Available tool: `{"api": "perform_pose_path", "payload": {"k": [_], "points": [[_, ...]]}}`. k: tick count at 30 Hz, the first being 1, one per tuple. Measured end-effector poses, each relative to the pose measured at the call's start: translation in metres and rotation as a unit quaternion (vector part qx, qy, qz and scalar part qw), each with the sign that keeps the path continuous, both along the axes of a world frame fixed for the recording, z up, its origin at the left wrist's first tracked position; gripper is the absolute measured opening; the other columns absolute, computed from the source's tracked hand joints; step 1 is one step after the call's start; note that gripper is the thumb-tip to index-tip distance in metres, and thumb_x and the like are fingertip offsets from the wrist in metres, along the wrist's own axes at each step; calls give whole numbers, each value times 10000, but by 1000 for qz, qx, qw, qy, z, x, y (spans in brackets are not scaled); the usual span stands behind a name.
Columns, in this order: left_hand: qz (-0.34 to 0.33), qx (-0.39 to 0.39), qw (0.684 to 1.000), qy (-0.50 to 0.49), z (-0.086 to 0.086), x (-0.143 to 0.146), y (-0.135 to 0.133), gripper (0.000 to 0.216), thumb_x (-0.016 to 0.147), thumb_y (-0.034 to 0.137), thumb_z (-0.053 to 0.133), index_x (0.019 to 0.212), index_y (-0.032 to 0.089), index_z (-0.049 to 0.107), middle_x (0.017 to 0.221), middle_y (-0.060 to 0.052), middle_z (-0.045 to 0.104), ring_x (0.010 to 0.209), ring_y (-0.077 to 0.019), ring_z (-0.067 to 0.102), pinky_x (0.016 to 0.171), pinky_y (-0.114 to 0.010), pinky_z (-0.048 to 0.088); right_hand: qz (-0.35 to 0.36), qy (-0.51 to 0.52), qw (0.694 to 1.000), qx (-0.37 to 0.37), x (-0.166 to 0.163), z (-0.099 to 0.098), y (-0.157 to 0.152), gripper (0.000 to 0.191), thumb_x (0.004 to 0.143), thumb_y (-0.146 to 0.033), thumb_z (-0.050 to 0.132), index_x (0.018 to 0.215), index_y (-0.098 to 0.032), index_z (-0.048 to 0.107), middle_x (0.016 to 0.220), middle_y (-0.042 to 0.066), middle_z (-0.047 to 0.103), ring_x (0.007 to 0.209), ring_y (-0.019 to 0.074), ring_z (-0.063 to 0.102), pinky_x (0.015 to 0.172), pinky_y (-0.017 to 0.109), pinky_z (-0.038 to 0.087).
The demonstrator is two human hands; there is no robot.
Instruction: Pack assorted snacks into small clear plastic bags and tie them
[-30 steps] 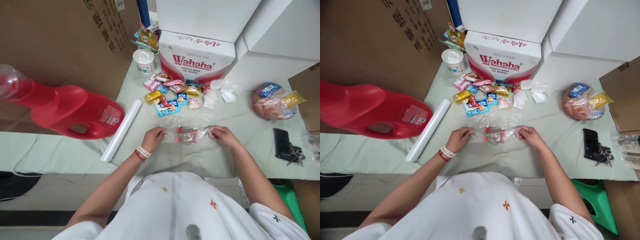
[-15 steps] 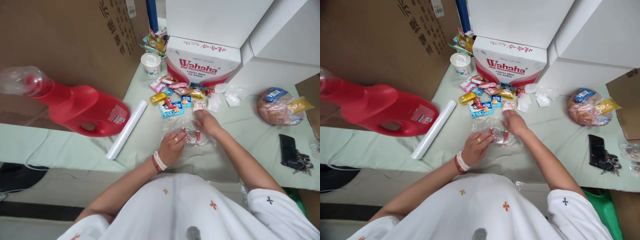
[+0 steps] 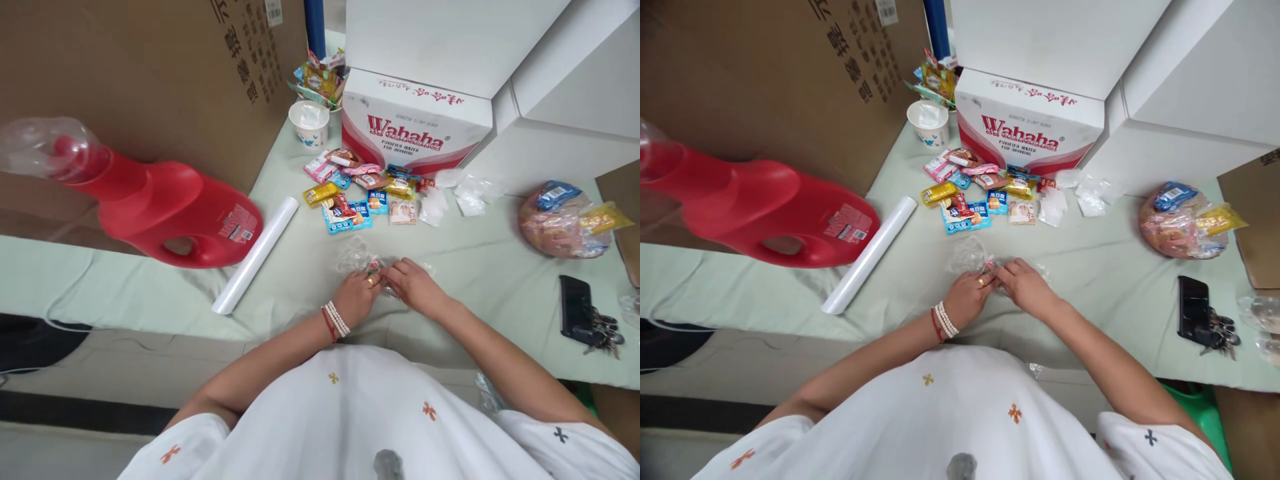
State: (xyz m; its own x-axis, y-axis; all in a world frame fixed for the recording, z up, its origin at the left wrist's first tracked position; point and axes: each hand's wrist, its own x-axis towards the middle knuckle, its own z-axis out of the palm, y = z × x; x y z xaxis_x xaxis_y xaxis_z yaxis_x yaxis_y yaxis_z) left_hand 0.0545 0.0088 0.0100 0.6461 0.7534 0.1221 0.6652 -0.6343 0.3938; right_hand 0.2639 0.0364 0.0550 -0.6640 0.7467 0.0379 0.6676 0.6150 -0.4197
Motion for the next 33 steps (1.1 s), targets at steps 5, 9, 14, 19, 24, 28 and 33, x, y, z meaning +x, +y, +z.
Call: {"api": "perform_pose_path", "payload": {"k": [5, 9, 14, 19, 24, 28, 33], "points": [[10, -42, 990, -136, -15, -21, 8, 503, 990, 91, 373, 1430, 225, 577, 1482, -80, 601, 1251, -184, 638, 976, -359, 558, -117, 110, 987, 13, -5, -29, -25, 458, 1019, -213, 469, 1475, -164, 451, 894, 83, 632, 839, 236, 537, 773, 367, 505], [31, -29, 996, -75, -7, -23, 7, 452, 987, 129, 433, 1364, 267, 642, 1439, -70, 636, 1059, -217, 671, 892, -399, 564, -145, 131, 981, 0, -9, -32, -25, 399, 1006, -199, 470, 1380, -194, 610, 859, 71, 583, 839, 223, 531, 779, 366, 501], [155, -5, 978, -137, 2, -27, 8, 249, 907, 163, 564, 1013, 250, 773, 1139, -96, 701, 1006, -246, 612, 913, -420, 512, -106, 97, 989, 35, -11, -38, -36, 401, 989, -108, 437, 1209, -227, 750, 844, 67, 545, 819, 207, 452, 715, 319, 435], [412, -82, 882, -213, 3, -40, 53, 329, 1003, 235, 362, 914, 199, 677, 983, -94, 650, 1001, -240, 595, 959, -416, 485, -88, 54, 992, 76, -11, -45, -49, 476, 975, -59, 445, 1349, -252, 668, 926, 82, 535, 870, 225, 409, 800, 361, 453], [321, -154, 931, -80, 19, -28, 77, 281, 941, 432, 572, 831, 205, 696, 1060, -105, 675, 1114, -292, 557, 995, -460, 453, -61, 34, 995, 77, -10, -42, -49, 481, 982, -89, 459, 1400, -249, 635, 951, 105, 538, 875, 242, 404, 847, 406, 470], [220, -215, 951, -11, 38, -32, 55, 97, 811, 289, 689, 796, 194, 673, 973, -77, 683, 934, -235, 615, 818, -347, 503, -67, 16, 996, 54, -9, -41, -49, 476, 996, -116, 443, 1393, -286, 642, 1002, 112, 553, 888, 251, 420, 869, 422, 481], [254, -409, 837, -260, 51, -20, 33, 175, 849, 352, 648, 819, 185, 606, 593, 45, 571, 530, -114, 541, 524, -221, 445, -63, 31, 997, 36, -12, -42, -47, 435, 996, -120, 443, 1307, -292, 693, 986, 104, 574, 925, 258, 451, 924, 438, 482]]}}
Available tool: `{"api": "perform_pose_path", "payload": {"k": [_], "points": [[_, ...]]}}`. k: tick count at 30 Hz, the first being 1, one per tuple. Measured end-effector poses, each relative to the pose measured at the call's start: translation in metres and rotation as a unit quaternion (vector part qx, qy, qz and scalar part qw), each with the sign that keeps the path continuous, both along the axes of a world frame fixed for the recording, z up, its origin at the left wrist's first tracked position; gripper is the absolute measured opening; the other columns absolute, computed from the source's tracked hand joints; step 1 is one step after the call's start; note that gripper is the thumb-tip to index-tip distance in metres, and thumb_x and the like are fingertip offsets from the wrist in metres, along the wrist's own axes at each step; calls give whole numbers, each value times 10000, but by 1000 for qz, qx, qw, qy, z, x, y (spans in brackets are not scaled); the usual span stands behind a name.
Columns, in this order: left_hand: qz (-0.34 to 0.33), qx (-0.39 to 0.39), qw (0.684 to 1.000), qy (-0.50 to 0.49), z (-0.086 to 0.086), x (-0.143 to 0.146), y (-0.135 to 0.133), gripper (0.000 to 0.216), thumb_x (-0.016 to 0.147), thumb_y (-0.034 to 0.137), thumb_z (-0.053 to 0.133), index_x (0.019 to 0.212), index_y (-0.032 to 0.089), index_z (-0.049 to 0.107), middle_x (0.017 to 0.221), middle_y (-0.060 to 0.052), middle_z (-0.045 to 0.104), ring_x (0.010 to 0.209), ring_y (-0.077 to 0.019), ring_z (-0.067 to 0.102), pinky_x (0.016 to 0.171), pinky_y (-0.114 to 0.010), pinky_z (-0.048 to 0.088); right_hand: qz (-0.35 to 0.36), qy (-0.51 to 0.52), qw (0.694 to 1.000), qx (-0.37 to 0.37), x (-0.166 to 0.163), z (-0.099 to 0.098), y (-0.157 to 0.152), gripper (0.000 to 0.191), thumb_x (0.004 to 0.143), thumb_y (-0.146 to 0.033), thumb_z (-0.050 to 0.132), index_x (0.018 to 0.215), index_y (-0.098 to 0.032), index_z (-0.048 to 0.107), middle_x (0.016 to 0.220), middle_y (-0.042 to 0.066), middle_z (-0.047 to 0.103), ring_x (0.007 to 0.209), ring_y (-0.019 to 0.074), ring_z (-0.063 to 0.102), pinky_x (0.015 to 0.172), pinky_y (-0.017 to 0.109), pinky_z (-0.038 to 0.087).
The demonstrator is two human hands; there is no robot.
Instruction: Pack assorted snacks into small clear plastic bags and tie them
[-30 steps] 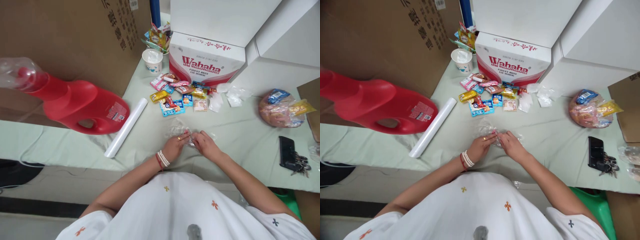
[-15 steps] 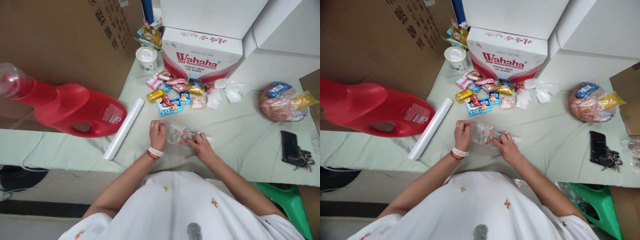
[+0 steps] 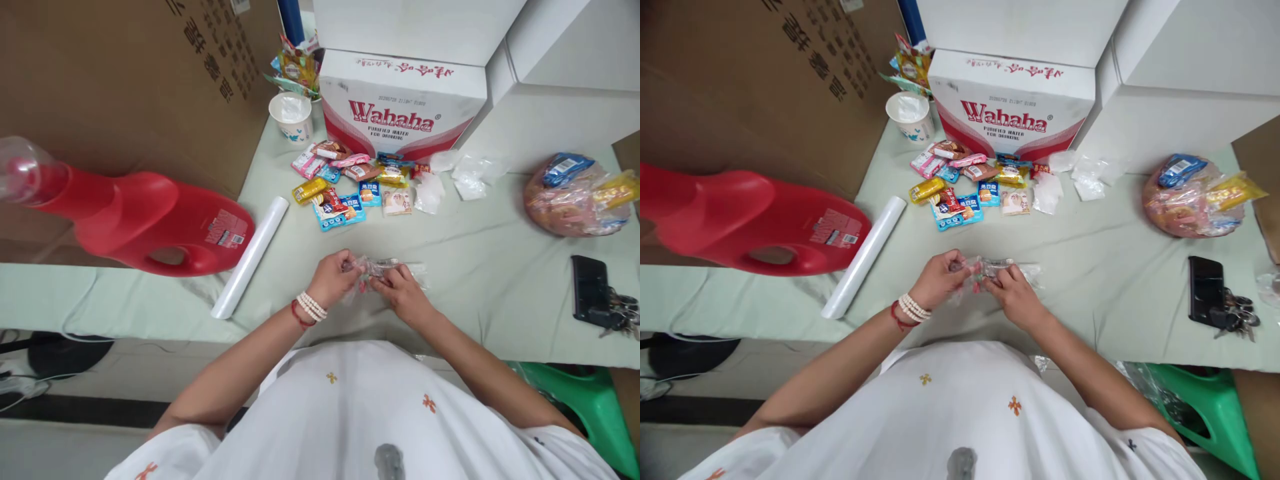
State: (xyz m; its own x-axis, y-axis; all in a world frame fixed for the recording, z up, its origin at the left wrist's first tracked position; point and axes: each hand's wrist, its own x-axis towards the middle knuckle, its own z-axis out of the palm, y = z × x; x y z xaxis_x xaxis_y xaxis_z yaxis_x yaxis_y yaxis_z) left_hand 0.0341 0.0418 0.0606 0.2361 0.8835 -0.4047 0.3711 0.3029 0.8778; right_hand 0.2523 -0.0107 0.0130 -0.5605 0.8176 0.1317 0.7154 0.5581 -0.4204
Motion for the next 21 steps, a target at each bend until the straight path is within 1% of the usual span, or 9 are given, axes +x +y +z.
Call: {"api": "perform_pose_path", "payload": {"k": [3, 6, 7, 9, 11, 12, 14, 18, 21], "points": [[54, -99, 984, -140, -6, 26, -4, 234, 892, 363, 602, 948, 142, 655, 734, -28, 687, 613, -140, 646, 544, -245, 527, 12, 47, 999, 0, 3, 3, 1, 382, 981, -103, 434, 1119, -253, 758, 971, 114, 604, 960, 261, 479, 933, 443, 486], [3, -39, 996, -86, -14, 46, -7, 266, 933, 281, 507, 1006, 143, 722, 909, -82, 730, 757, -183, 701, 675, -325, 602, 8, 133, 990, -52, 15, 10, 0, 345, 985, -159, 440, 1118, -261, 741, 1080, 104, 656, 1022, 247, 550, 940, 435, 494], [-39, 17, 999, -32, -16, 50, -9, 265, 929, 236, 496, 977, 154, 743, 933, -85, 725, 797, -192, 699, 733, -346, 607, -22, 166, 983, -79, 21, 12, -1, 351, 1004, -194, 420, 1180, -269, 715, 1079, 90, 671, 1002, 233, 578, 927, 421, 502], [-121, 130, 980, 94, -17, 56, -14, 266, 910, 153, 501, 909, 173, 766, 987, -96, 698, 884, -205, 677, 821, -360, 591, -148, 200, 963, -100, 32, 15, -2, 358, 1040, -291, 395, 1288, -267, 652, 1010, 67, 682, 916, 214, 607, 887, 398, 515], [-161, 201, 942, 214, -14, 60, -19, 262, 915, 125, 513, 894, 187, 767, 1037, -111, 659, 964, -227, 648, 817, -361, 573, -287, 158, 942, -69, 41, 13, -3, 387, 1020, -434, 479, 1308, -229, 638, 977, 84, 657, 904, 238, 591, 893, 428, 508], [-166, 217, 927, 258, -13, 62, -22, 252, 930, 138, 519, 908, 195, 764, 1070, -118, 640, 1002, -243, 635, 795, -363, 567, -325, 118, 937, -49, 44, 11, -4, 440, 977, -503, 555, 1286, -205, 652, 1001, 110, 640, 940, 265, 575, 910, 460, 497], [-168, 237, 906, 307, -9, 66, -27, 213, 961, 210, 544, 936, 208, 755, 1161, -131, 607, 1098, -281, 598, 798, -386, 556, -327, 46, 943, -33, 46, 6, -9, 503, 884, -572, 673, 1192, -174, 693, 1095, 165, 602, 1047, 323, 536, 947, 519, 470], [-168, 282, 890, 315, -9, 66, -30, 169, 954, 306, 603, 963, 237, 757, 1325, -145, 574, 1162, -333, 530, 896, -492, 506, -284, -11, 956, -68, 33, 5, -29, 380, 863, -524, 720, 1054, -196, 702, 1286, 185, 544, 1163, 353, 501, 954, 511, 471], [-102, 302, 891, 324, -15, 59, -28, 316, 890, 315, 684, 1204, 277, 694, 1393, -159, 541, 1222, -379, 481, 934, -551, 461, -282, -45, 951, -120, 18, 11, -43, 239, 895, -392, 689, 1028, -194, 672, 1113, 151, 602, 999, 301, 577, 841, 431, 502]]}}
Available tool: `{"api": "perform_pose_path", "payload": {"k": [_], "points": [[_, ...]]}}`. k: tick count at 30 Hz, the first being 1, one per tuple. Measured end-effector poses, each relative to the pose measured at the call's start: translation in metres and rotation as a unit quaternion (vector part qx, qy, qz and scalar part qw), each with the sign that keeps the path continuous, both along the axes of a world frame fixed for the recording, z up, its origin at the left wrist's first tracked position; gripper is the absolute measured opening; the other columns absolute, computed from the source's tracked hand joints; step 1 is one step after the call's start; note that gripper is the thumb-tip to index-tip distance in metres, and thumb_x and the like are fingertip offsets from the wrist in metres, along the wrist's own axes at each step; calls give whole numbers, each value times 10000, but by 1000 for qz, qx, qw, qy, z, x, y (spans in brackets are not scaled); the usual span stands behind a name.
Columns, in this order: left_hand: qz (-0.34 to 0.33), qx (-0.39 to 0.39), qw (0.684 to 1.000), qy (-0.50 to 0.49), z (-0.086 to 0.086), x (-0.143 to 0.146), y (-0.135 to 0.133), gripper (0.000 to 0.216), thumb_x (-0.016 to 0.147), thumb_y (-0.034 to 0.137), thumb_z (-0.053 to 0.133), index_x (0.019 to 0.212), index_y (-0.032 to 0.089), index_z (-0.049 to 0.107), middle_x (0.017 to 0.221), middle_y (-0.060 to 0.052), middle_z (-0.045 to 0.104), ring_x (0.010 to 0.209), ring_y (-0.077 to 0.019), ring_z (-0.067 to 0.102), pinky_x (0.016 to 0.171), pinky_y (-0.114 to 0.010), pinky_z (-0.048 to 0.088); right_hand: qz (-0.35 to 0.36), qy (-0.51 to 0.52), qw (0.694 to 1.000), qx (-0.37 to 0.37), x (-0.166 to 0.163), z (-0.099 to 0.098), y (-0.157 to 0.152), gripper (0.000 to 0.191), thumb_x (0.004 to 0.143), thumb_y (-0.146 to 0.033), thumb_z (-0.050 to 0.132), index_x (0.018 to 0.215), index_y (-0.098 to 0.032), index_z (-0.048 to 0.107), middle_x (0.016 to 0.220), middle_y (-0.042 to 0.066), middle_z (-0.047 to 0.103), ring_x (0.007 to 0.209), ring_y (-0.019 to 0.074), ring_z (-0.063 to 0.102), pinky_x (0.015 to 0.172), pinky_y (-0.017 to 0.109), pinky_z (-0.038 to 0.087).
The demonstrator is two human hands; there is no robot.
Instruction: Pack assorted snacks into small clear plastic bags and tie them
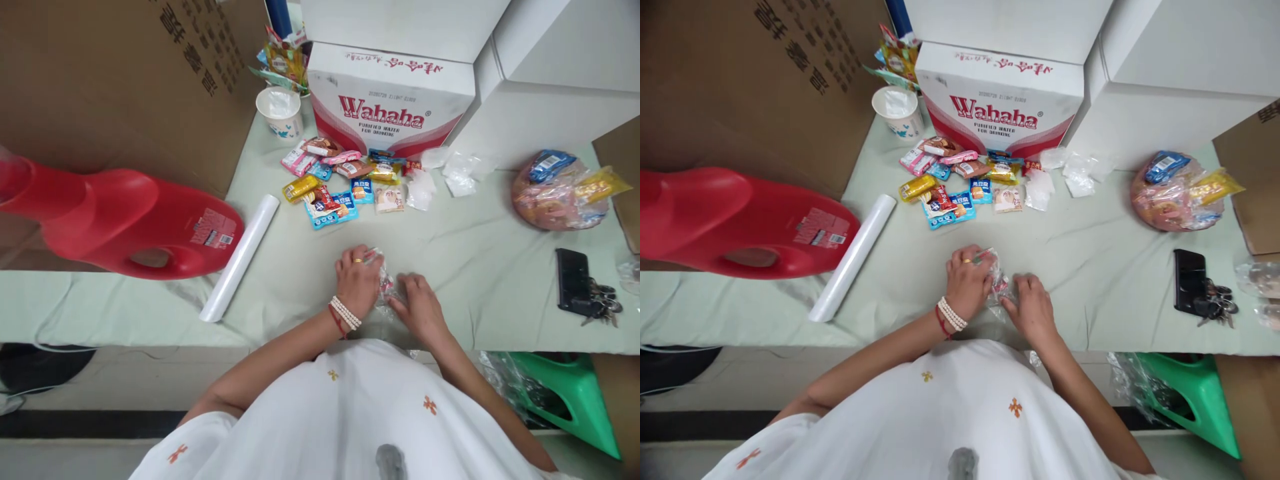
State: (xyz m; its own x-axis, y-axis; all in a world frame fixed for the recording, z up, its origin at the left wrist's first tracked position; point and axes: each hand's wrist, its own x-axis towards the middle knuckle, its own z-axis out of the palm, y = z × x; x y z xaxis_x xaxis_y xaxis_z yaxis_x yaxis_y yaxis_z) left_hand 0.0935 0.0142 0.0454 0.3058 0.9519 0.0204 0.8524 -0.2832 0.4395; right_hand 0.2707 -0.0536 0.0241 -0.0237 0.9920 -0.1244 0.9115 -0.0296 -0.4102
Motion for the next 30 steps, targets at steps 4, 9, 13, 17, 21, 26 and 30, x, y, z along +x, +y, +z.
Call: {"api": "perform_pose_path", "payload": {"k": [4, 9, 13, 17, 21, 26, 30], "points": [[47, -24, 998, 20, -9, -7, 1, 596, 791, 466, 773, 1279, 176, 595, 1262, -199, 591, 1200, -395, 502, 957, -556, 448, -6, 26, 999, -43, -8, 14, -2, 116, 935, -272, 566, 847, -212, 611, 888, 85, 599, 783, 228, 591, 719, 346, 477], [16, -43, 999, 10, -10, -1, -11, 344, 881, 397, 687, 1119, 160, 615, 1107, -157, 620, 1053, -316, 586, 871, -452, 490, -102, 272, 951, -102, -16, 29, 10, 195, 973, -398, 502, 865, -245, 560, 696, 10, 628, 626, 188, 582, 656, 324, 496], [-41, 71, 997, -3, -11, 2, -18, 256, 994, 214, 475, 1206, 198, 618, 1204, -185, 616, 1184, -319, 567, 910, -470, 470, -180, 533, 823, -77, -32, 28, 15, 317, 927, -532, 542, 1016, -236, 617, 977, 73, 729, 868, 227, 679, 745, 368, 571], [-154, 108, 981, -39, -20, -5, -28, 373, 951, 181, 481, 1307, 160, 588, 1275, -227, 621, 1292, -357, 530, 1000, -570, 455, -211, 632, 741, -88, -44, 20, 13, 459, 913, -642, 541, 1020, -209, 646, 1043, 118, 738, 938, 244, 698, 772, 378, 579], [-353, 67, 925, -125, -24, -12, -39, 543, 823, 224, 585, 1345, 77, 572, 1463, -273, 504, 1454, -393, 389, 1130, -598, 424, -276, 608, 744, -30, -38, 5, 12, 383, 847, -532, 695, 1054, -215, 636, 1038, 77, 742, 914, 212, 697, 802, 346, 571], [-375, -29, 907, -191, -26, -44, -30, 492, 862, 123, 506, 1349, 147, 570, 1273, -178, 675, 1249, -256, 609, 1062, -436, 538, -320, 449, 829, 94, 58, 10, 33, 363, 882, -400, 682, 1151, -157, 668, 1118, 119, 743, 934, 207, 704, 801, 328, 554], [-185, -49, 964, -185, -32, -96, -34, 338, 945, 159, 451, 1214, 224, 644, 1097, -108, 750, 1015, -219, 716, 921, -383, 601, -390, 234, 818, 351, 221, 49, 88, 442, 873, -174, 698, 1296, -60, 638, 1251, 273, 684, 1023, 236, 723, 758, 352, 528]]}}
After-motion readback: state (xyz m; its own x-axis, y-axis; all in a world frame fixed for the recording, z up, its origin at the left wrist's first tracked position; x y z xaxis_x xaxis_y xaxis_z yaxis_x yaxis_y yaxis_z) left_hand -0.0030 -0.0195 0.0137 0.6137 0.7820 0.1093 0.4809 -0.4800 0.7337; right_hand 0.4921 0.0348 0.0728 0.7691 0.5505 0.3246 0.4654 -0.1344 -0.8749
